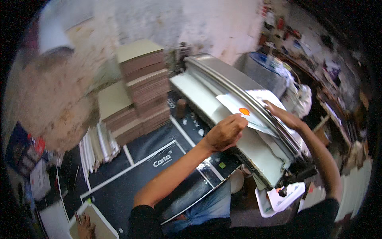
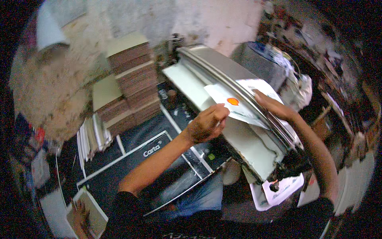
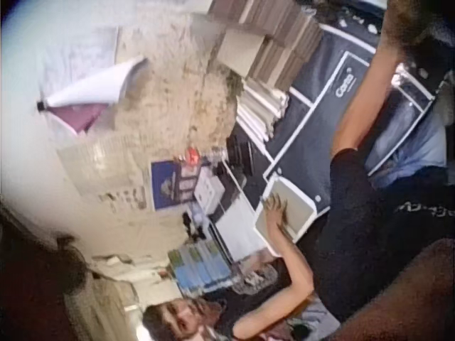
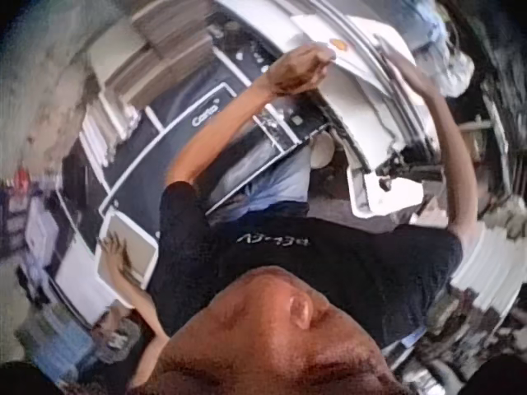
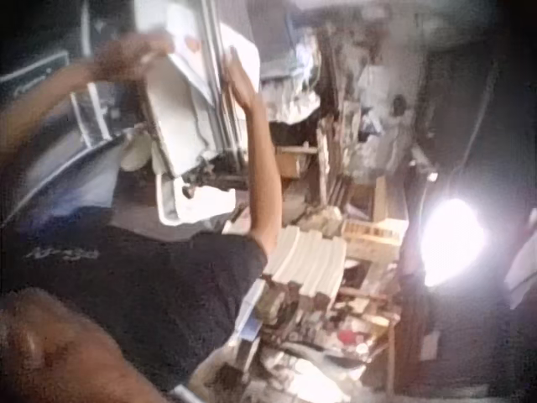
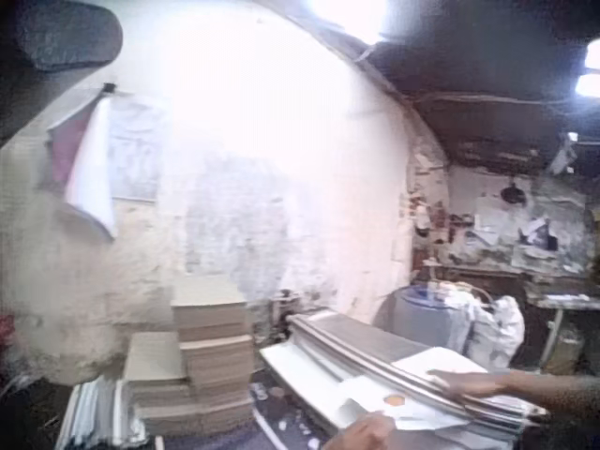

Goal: The person applies adhesive to paper sheets using a machine and then manually attaches cardboard panels and strips to create folders.

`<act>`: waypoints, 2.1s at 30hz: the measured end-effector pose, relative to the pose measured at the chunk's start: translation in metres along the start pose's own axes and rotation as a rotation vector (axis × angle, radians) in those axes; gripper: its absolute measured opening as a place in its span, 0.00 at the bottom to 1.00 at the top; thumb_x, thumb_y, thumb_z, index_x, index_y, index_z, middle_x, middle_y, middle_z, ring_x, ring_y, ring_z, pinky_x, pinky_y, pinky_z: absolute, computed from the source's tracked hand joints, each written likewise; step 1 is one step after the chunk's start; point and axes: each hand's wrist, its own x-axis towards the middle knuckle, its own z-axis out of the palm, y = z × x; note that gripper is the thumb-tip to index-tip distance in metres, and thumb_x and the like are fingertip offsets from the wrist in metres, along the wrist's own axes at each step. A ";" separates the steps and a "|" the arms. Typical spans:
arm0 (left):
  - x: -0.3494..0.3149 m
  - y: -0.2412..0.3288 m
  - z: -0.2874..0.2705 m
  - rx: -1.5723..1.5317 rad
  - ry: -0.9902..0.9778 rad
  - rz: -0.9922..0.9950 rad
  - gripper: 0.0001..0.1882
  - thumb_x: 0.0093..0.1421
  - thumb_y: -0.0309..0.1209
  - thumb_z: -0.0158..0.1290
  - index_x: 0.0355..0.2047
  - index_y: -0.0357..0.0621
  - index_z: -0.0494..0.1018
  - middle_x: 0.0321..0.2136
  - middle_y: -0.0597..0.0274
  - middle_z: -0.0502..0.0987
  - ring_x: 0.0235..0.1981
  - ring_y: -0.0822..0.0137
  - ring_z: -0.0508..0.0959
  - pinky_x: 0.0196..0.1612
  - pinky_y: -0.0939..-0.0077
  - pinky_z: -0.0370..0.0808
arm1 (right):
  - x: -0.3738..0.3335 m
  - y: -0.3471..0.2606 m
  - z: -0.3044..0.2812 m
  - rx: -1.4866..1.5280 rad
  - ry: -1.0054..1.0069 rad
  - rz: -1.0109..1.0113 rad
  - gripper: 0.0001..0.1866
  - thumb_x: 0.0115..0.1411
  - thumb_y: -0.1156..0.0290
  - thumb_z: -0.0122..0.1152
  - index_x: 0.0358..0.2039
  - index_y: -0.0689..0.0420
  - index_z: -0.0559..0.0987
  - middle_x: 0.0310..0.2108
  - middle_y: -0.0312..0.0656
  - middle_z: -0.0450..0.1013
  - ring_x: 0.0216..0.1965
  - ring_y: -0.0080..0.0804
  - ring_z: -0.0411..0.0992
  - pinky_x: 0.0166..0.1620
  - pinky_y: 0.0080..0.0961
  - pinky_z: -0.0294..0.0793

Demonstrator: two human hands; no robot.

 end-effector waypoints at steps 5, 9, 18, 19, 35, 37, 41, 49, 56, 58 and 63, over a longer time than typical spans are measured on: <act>0.010 0.036 -0.061 0.052 0.038 0.077 0.25 0.50 0.17 0.57 0.48 0.39 0.64 0.41 0.51 0.75 0.43 0.46 0.78 0.49 0.57 0.78 | -0.106 -0.069 0.034 -0.447 0.182 -0.331 0.44 0.51 0.55 0.70 0.66 0.57 0.65 0.65 0.50 0.65 0.66 0.52 0.61 0.69 0.46 0.54; 0.021 0.069 -0.113 0.033 0.126 0.091 0.24 0.48 0.17 0.58 0.47 0.39 0.65 0.40 0.51 0.75 0.43 0.47 0.78 0.47 0.58 0.78 | -0.137 -0.053 0.089 -0.543 0.529 -0.260 0.35 0.47 0.73 0.68 0.59 0.57 0.72 0.56 0.54 0.72 0.59 0.50 0.69 0.61 0.45 0.65; 0.005 0.167 -0.236 0.223 0.266 -0.247 0.28 0.48 0.18 0.58 0.51 0.43 0.65 0.30 0.58 0.76 0.31 0.63 0.80 0.32 0.73 0.79 | -0.139 -0.015 0.061 -0.279 0.755 -0.448 0.25 0.57 0.76 0.70 0.55 0.65 0.74 0.50 0.47 0.74 0.52 0.36 0.73 0.58 0.34 0.71; 0.004 0.187 -0.254 0.141 0.254 -0.387 0.29 0.49 0.19 0.59 0.52 0.43 0.64 0.33 0.59 0.77 0.32 0.67 0.80 0.34 0.76 0.78 | -0.137 -0.018 0.050 -0.141 0.718 -0.458 0.28 0.58 0.76 0.70 0.57 0.64 0.72 0.53 0.47 0.72 0.53 0.36 0.72 0.58 0.35 0.71; -0.278 0.219 -0.304 0.581 0.256 -1.528 0.25 0.46 0.18 0.62 0.45 0.43 0.70 0.35 0.59 0.78 0.35 0.63 0.79 0.40 0.68 0.76 | 0.160 -0.179 0.321 -0.128 -0.065 -0.442 0.29 0.42 0.69 0.71 0.48 0.66 0.81 0.40 0.54 0.81 0.43 0.44 0.79 0.52 0.34 0.78; -0.257 0.217 -0.281 0.866 -0.119 -1.194 0.25 0.45 0.22 0.64 0.46 0.45 0.72 0.40 0.56 0.75 0.44 0.56 0.75 0.50 0.61 0.71 | 0.162 -0.181 0.324 -0.193 -0.086 -0.450 0.29 0.43 0.72 0.72 0.48 0.67 0.81 0.47 0.58 0.79 0.50 0.47 0.78 0.55 0.37 0.77; -0.208 0.221 -0.224 0.485 -0.376 -1.300 0.31 0.41 0.31 0.68 0.49 0.48 0.73 0.47 0.55 0.71 0.53 0.53 0.67 0.56 0.54 0.62 | 0.129 -0.174 0.304 -0.268 0.133 -0.477 0.30 0.51 0.73 0.67 0.56 0.63 0.75 0.54 0.54 0.72 0.56 0.51 0.69 0.62 0.41 0.70; -0.193 0.225 -0.200 0.505 -0.576 -1.410 0.43 0.31 0.36 0.72 0.53 0.53 0.72 0.55 0.54 0.65 0.58 0.49 0.64 0.62 0.45 0.58 | -0.034 -0.101 0.190 -0.324 0.536 -0.209 0.44 0.52 0.79 0.56 0.71 0.54 0.55 0.58 0.48 0.73 0.59 0.50 0.63 0.66 0.45 0.56; -0.186 0.221 -0.197 0.468 -0.603 -1.466 0.42 0.32 0.37 0.72 0.53 0.49 0.73 0.54 0.52 0.64 0.59 0.50 0.61 0.61 0.45 0.56 | -0.070 -0.049 0.181 -0.473 0.354 0.030 0.51 0.52 0.79 0.52 0.75 0.51 0.42 0.63 0.42 0.70 0.65 0.45 0.58 0.69 0.44 0.48; -0.186 0.224 -0.198 0.478 -0.601 -1.462 0.42 0.33 0.37 0.72 0.53 0.48 0.73 0.53 0.52 0.64 0.58 0.50 0.61 0.61 0.46 0.56 | -0.068 -0.050 0.186 -0.461 0.336 0.014 0.51 0.53 0.79 0.52 0.75 0.50 0.42 0.63 0.42 0.70 0.65 0.45 0.58 0.69 0.45 0.48; -0.179 0.221 -0.192 0.490 -0.612 -1.464 0.39 0.34 0.36 0.72 0.52 0.48 0.74 0.53 0.52 0.65 0.57 0.51 0.63 0.60 0.46 0.58 | -0.074 -0.044 0.183 -0.452 0.347 -0.001 0.49 0.55 0.76 0.53 0.74 0.52 0.43 0.60 0.49 0.72 0.65 0.48 0.59 0.69 0.53 0.43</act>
